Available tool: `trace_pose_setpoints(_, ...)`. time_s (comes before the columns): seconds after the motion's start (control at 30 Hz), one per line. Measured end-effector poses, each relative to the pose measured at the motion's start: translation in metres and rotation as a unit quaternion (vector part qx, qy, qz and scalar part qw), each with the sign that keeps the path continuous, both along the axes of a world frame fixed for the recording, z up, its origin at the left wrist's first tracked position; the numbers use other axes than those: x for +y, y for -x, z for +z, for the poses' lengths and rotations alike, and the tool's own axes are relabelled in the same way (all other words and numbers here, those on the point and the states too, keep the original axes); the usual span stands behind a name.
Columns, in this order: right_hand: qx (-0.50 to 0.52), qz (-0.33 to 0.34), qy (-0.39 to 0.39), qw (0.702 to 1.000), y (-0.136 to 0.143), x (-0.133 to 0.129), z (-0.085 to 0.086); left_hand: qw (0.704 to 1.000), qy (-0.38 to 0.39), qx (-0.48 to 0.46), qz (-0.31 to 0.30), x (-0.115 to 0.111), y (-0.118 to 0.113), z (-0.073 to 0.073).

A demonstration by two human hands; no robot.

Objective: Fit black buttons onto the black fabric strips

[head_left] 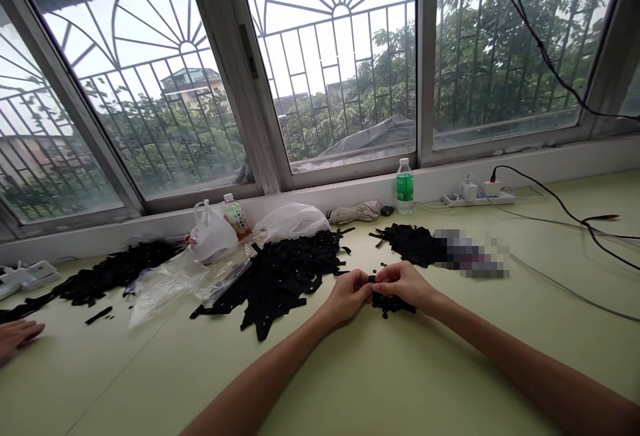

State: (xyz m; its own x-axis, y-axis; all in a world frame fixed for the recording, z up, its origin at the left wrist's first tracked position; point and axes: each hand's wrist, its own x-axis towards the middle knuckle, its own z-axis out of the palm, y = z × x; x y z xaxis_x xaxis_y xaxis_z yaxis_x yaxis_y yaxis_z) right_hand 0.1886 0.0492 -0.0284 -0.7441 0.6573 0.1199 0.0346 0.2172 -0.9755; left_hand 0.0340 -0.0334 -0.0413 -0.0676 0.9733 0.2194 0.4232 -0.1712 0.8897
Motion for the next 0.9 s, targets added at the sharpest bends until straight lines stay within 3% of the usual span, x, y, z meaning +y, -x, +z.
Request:
trace_pose_setpoints(0.47,0.027,-0.048,0.019,0.998,0.0047,-0.0051,-0.0044,0.999,0.002,-0.039,0.020,-0.0018,-0.0028,0.0049)
trace_pose_setpoints(0.9,0.028,-0.037,0.041,0.998,0.0047,-0.0070,0.0005,0.999,0.002,-0.037,0.031,0.0019,-0.0005,-0.0029)
